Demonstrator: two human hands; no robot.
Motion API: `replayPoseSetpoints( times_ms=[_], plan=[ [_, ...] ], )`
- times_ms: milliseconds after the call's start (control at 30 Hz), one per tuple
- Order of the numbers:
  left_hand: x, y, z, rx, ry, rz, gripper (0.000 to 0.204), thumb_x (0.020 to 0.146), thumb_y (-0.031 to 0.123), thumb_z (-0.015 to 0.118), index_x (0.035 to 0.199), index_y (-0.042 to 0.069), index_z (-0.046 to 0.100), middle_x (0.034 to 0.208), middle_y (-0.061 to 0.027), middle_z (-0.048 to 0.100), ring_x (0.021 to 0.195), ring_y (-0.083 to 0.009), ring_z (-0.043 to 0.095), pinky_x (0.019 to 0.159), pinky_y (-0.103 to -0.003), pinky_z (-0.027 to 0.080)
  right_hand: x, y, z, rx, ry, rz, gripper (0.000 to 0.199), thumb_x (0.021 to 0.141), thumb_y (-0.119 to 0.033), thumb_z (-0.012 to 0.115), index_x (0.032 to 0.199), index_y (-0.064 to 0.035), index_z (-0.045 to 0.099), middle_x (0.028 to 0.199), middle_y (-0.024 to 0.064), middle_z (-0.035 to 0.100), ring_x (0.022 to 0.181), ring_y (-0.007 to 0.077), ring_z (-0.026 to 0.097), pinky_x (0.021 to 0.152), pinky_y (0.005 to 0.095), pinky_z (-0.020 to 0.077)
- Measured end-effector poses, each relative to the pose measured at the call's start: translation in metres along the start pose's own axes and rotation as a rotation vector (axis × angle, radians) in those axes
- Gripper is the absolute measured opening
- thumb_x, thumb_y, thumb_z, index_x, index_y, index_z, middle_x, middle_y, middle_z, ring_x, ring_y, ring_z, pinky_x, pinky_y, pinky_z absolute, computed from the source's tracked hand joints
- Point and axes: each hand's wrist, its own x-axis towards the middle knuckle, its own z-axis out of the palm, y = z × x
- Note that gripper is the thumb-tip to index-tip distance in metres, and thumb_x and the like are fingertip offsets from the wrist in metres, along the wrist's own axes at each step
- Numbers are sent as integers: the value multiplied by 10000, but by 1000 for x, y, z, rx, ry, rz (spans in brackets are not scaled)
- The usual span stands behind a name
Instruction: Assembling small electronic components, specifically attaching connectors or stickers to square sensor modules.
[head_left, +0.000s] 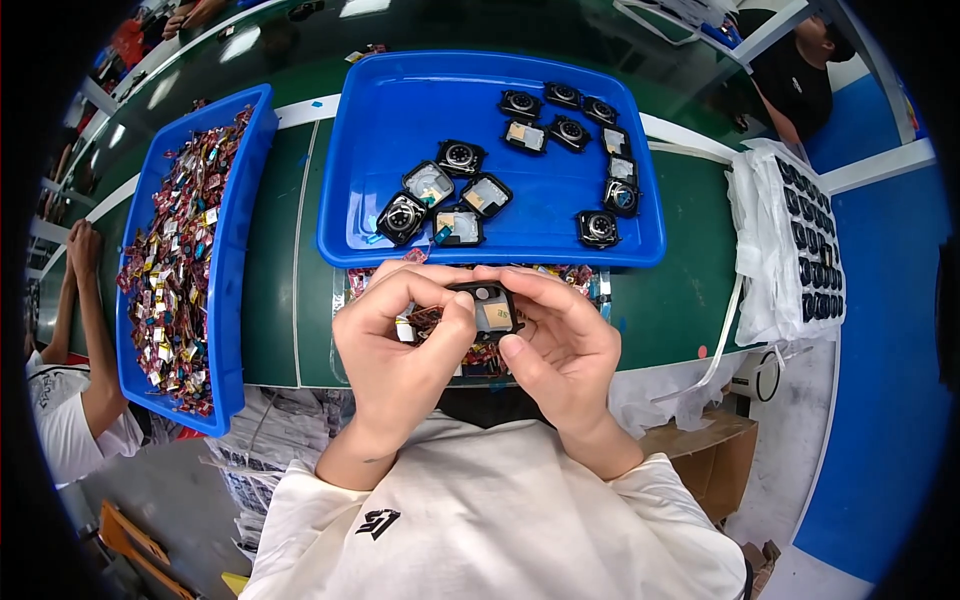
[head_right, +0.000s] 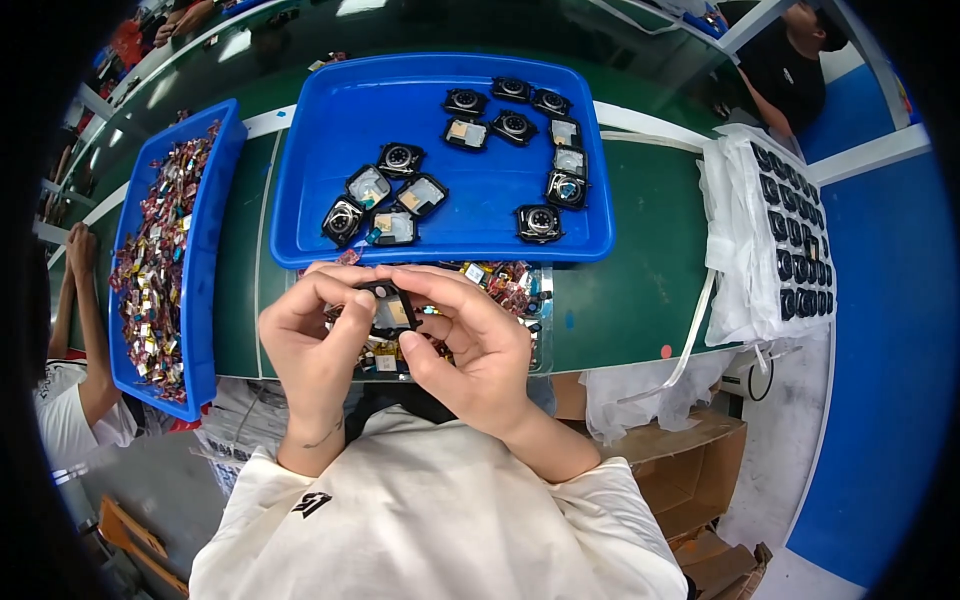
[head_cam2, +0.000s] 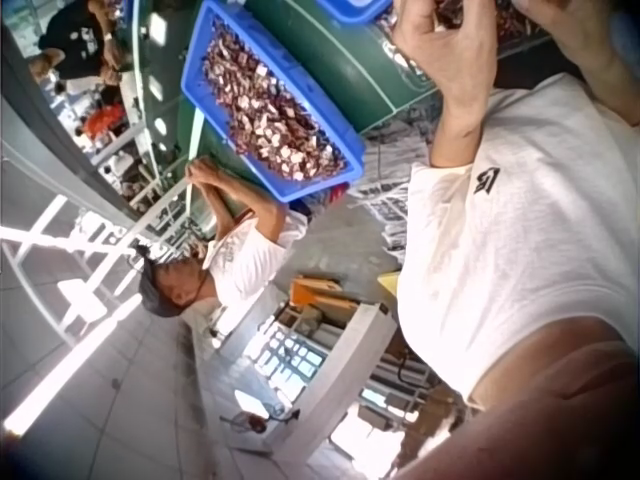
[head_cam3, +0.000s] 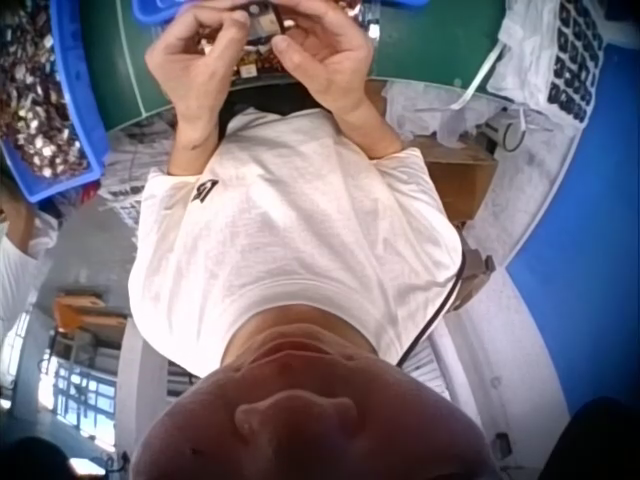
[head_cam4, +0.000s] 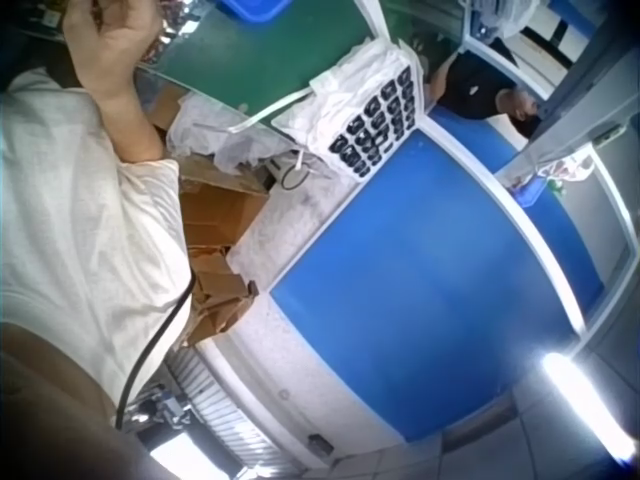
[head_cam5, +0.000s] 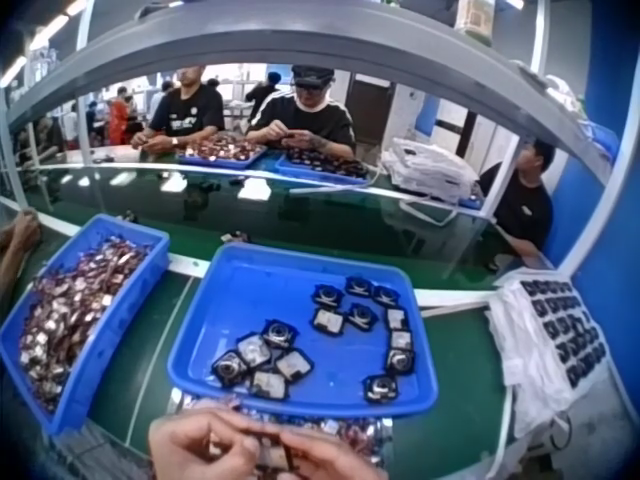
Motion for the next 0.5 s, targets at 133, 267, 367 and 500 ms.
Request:
replayPoseSetpoints(
  times_ms=[133, 267, 367, 500],
  plan=[
    [0, -2, 3, 65, 32, 71, 63, 786, -61, 620, 736, -24, 609, 889, -127, 699, 847, -142, 580, 749, -269, 458, 1, -1, 1, 21, 39, 17, 382, 810, 115, 579, 1187, 79, 539, 1241, 161, 531, 1130, 186, 557, 907, 278, 514],
    [-2, -2, 10, 143, 73, 186, 106, 681, -42, 685, 672, 27, 605, 821, -79, 712, 735, -162, 564, 724, -307, 423, 2, 0, 2, 13, 96, -4, 269, 812, 113, 602, 1075, 72, 569, 1166, 162, 574, 1033, 168, 607, 833, 252, 542],
    [-3, -2, 11, 210, 70, 263, 112, 672, -36, 700, 682, 30, 610, 834, -71, 715, 736, -175, 558, 716, -308, 424, 5, -3, 9, -5, 207, 14, 178, 808, 117, 622, 951, 26, 565, 1023, 166, 631, 926, 184, 634, 779, 277, 530],
    [-3, 1, 11, 336, 22, 355, 129, 667, -14, 740, 767, 27, 668, 908, -69, 720, 764, -197, 569, 735, -314, 440, 3, 2, 8, -54, 237, -94, 178, 835, 114, 604, 1009, 88, 577, 1075, 151, 595, 909, 166, 654, 757, 251, 574]
  ],
)
